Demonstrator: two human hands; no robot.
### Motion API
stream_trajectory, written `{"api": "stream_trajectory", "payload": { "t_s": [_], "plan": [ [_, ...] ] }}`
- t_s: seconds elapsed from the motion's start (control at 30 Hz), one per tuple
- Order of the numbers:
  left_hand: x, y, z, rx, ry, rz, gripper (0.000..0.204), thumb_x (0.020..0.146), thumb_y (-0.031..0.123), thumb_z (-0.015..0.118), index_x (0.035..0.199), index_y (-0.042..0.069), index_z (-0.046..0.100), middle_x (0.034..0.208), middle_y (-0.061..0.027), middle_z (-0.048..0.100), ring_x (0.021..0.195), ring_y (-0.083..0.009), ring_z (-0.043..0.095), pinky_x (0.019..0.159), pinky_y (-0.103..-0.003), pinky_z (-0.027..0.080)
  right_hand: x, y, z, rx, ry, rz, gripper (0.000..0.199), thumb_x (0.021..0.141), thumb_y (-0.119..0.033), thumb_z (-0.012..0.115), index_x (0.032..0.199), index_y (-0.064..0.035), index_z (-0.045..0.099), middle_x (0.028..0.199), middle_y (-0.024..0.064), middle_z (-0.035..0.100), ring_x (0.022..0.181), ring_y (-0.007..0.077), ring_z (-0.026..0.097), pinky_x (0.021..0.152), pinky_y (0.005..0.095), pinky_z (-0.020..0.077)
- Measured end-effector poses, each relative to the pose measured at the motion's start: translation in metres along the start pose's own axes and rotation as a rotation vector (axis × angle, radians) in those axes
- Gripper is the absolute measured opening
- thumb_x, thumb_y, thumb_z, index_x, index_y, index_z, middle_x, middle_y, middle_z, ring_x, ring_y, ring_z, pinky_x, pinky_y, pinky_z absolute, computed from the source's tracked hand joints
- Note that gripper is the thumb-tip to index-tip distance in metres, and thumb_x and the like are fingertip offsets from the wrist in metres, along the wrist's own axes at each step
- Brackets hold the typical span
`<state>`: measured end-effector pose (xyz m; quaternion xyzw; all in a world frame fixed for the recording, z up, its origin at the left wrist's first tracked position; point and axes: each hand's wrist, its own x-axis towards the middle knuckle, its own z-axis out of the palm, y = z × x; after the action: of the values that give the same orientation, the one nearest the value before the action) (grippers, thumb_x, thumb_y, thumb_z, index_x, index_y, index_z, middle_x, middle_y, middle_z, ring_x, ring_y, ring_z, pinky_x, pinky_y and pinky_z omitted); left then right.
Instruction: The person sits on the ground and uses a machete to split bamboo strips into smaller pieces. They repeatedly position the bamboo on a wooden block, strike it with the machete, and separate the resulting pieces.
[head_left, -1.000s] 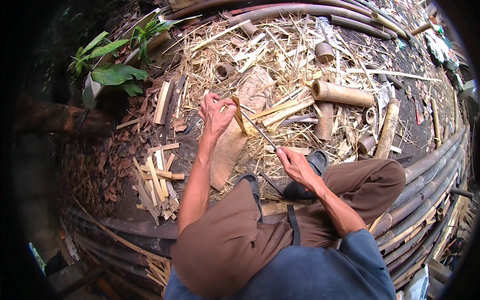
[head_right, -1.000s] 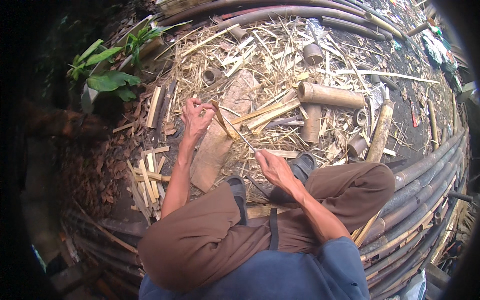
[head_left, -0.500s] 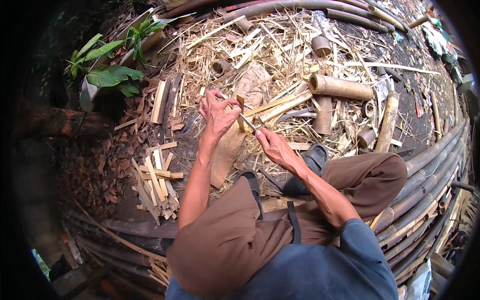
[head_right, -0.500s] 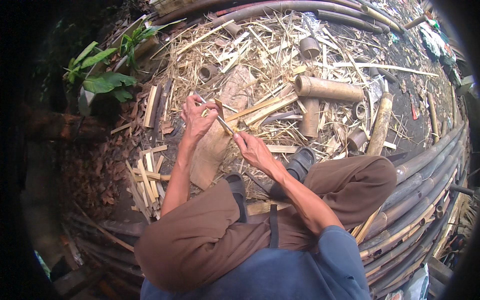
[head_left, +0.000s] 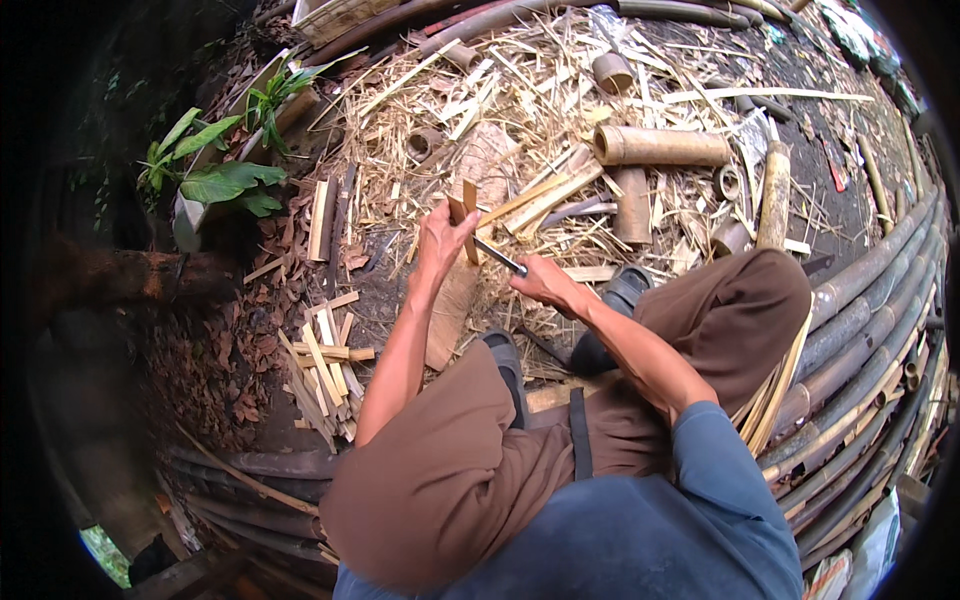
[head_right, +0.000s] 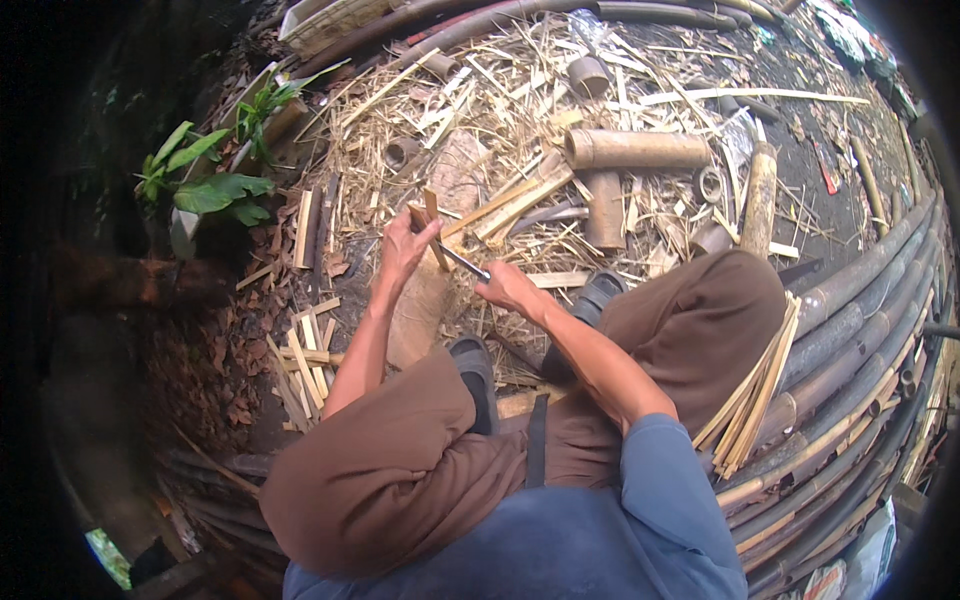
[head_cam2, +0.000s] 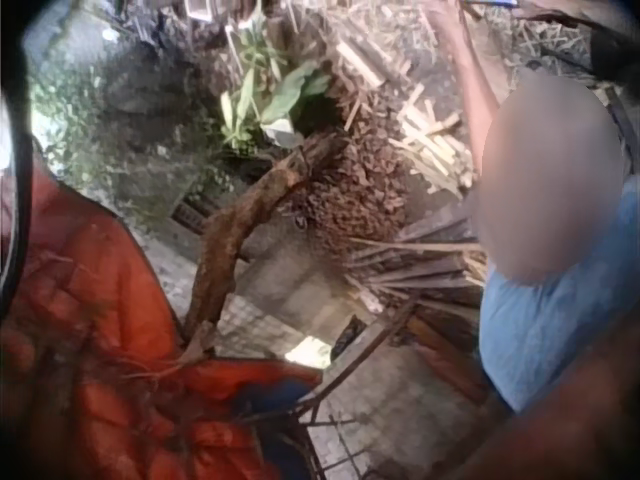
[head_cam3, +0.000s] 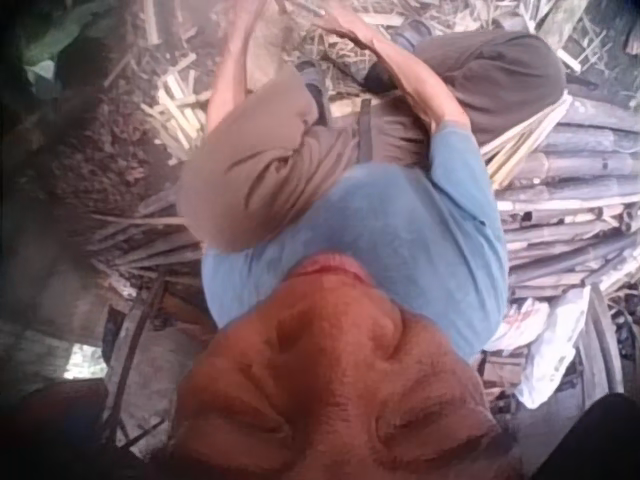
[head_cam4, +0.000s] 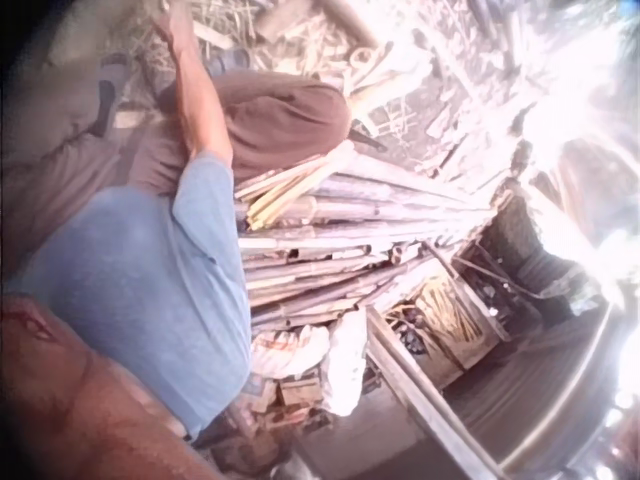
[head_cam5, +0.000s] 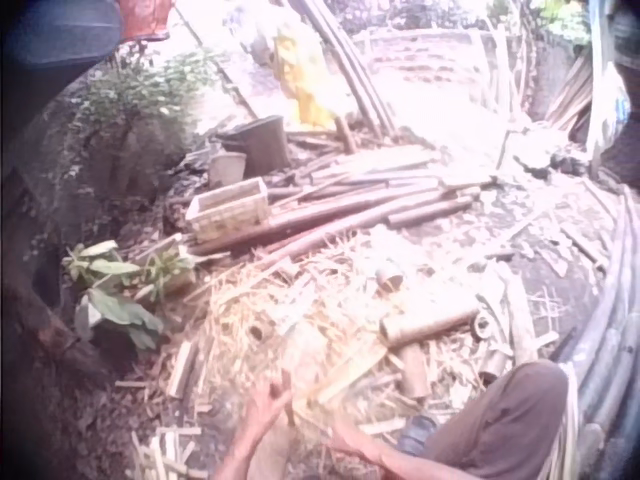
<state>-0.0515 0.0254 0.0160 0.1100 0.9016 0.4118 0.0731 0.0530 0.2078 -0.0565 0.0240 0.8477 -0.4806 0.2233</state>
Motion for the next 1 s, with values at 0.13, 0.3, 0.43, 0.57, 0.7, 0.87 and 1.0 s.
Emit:
{"api": "stream_trajectory", "payload": {
  "t_s": [0.13,0.3,0.43,0.57,0.7,0.87,1.0],
  "plan": [
    [0.019,-0.013,0.018,0.139,0.030,0.044,0.038,0.079,0.038,0.075,0.085,0.001,0.066,0.071,-0.0098,0.066,0.066,-0.0204,0.061,0.063,-0.035,0.048,0.000,0.001,-0.001,-0.042,0.027,0.029,0.035,0.084,-0.026,0.063,0.100,0.0042,0.065,0.089,0.0313,0.066,0.091,0.0442,0.066,0.081,0.0480,0.0522],
    [0.027,-0.014,0.026,0.168,0.046,0.082,0.036,0.077,0.039,0.076,0.084,0.004,0.068,0.072,-0.0067,0.067,0.066,-0.0176,0.061,0.069,-0.035,0.045,0.005,0.011,0.005,-0.082,0.094,0.009,0.038,0.084,-0.028,0.066,0.105,0.0030,0.065,0.093,0.0320,0.066,0.094,0.0435,0.065,0.085,0.0480,0.0513],
    [0.035,-0.022,0.030,0.264,0.056,0.161,0.033,0.078,0.036,0.074,0.088,0.005,0.069,0.074,-0.0076,0.069,0.068,-0.0182,0.063,0.070,-0.035,0.045,0.006,0.011,0.001,-0.027,0.048,0.069,0.040,0.084,-0.030,0.066,0.110,0.0007,0.065,0.096,0.0291,0.067,0.095,0.0421,0.066,0.086,0.0470,0.0513],
    [0.038,-0.027,0.026,0.210,-0.024,0.159,0.032,0.079,0.034,0.071,0.094,0.006,0.071,0.076,-0.0081,0.070,0.072,-0.0183,0.065,0.070,-0.032,0.045,0.004,0.006,-0.005,-0.103,0.024,0.090,0.042,0.084,-0.031,0.066,0.116,-0.0030,0.065,0.098,0.0270,0.068,0.097,0.0415,0.065,0.089,0.0455,0.0513],
    [0.035,-0.008,0.025,0.117,-0.122,0.097,0.031,0.076,0.028,0.066,0.098,0.006,0.072,0.074,-0.0084,0.069,0.072,-0.0197,0.065,0.073,-0.032,0.047,0.006,0.021,-0.004,-0.044,0.045,0.052,0.040,0.083,-0.031,0.067,0.108,-0.0002,0.066,0.088,0.0262,0.068,0.084,0.0376,0.068,0.077,0.0443,0.0532],
    [0.032,-0.004,0.032,0.218,-0.086,0.125,0.032,0.075,0.026,0.062,0.098,0.007,0.072,0.078,-0.0093,0.069,0.074,-0.0225,0.065,0.078,-0.032,0.047,0.011,0.033,0.001,0.043,0.003,0.063,0.034,0.083,-0.029,0.067,0.094,0.0029,0.066,0.077,0.0255,0.066,0.072,0.0355,0.068,0.066,0.0443,0.0521],
    [0.025,-0.004,0.027,0.137,-0.018,0.100,0.028,0.075,0.020,0.062,0.099,0.008,0.072,0.076,-0.0098,0.068,0.076,-0.0250,0.065,0.081,-0.036,0.046,0.010,0.025,0.002,-0.134,0.064,0.029,0.033,0.084,-0.028,0.065,0.096,0.0025,0.067,0.083,0.0286,0.066,0.081,0.0404,0.067,0.073,0.0454,0.0523]
  ]
}}
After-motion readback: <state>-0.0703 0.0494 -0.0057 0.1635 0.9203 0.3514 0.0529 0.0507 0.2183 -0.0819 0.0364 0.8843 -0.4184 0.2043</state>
